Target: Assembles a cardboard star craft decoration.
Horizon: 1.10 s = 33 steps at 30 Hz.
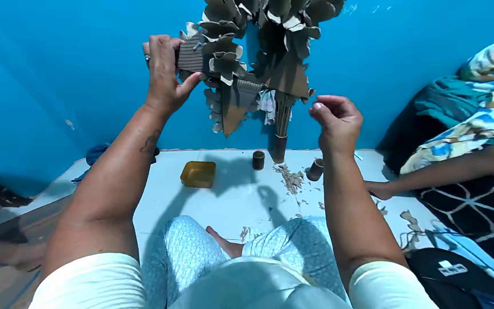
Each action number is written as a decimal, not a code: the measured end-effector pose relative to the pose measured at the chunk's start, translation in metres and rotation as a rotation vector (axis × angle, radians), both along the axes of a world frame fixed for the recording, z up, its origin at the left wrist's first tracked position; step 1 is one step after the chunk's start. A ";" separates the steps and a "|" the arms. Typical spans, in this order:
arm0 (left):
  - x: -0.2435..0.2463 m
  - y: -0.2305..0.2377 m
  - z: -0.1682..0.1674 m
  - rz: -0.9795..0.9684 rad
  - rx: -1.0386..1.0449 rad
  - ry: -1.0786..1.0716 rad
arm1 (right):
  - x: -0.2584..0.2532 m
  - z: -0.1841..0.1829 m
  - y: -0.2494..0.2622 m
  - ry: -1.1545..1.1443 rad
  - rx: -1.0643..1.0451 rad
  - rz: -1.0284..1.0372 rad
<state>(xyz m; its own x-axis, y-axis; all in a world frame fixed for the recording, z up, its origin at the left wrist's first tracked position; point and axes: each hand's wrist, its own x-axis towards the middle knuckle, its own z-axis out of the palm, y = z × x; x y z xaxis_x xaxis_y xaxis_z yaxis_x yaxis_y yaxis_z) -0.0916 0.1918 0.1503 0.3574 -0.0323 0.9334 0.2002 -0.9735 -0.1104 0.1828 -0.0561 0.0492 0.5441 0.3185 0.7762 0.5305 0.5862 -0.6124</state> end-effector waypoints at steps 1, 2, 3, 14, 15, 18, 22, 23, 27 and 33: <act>0.000 0.001 0.002 0.008 0.003 -0.003 | -0.001 0.003 0.004 0.023 -0.018 0.035; 0.000 0.001 0.003 0.014 0.003 -0.002 | -0.001 0.003 0.008 0.042 -0.027 0.056; 0.000 0.001 0.004 0.017 0.007 -0.005 | -0.001 0.002 0.010 0.052 -0.028 0.069; -0.006 0.011 0.011 0.050 -0.010 0.000 | 0.002 -0.137 0.033 0.310 -0.551 0.092; -0.008 0.012 0.011 0.053 -0.009 -0.003 | -0.001 -0.177 0.029 0.370 -0.675 0.115; -0.010 0.016 0.006 0.067 0.004 -0.017 | -0.015 -0.275 0.015 0.659 -0.951 0.170; -0.008 0.018 0.002 0.061 0.010 -0.005 | -0.015 -0.249 0.014 0.542 -0.962 0.115; -0.006 0.017 0.001 0.057 0.007 0.001 | -0.012 -0.217 0.016 0.397 -0.883 0.073; 0.000 0.014 -0.003 0.048 -0.004 0.005 | -0.006 -0.099 0.025 -0.024 -0.402 -0.123; 0.000 0.010 -0.010 0.028 -0.012 0.013 | 0.000 -0.035 0.030 -0.164 -0.076 -0.282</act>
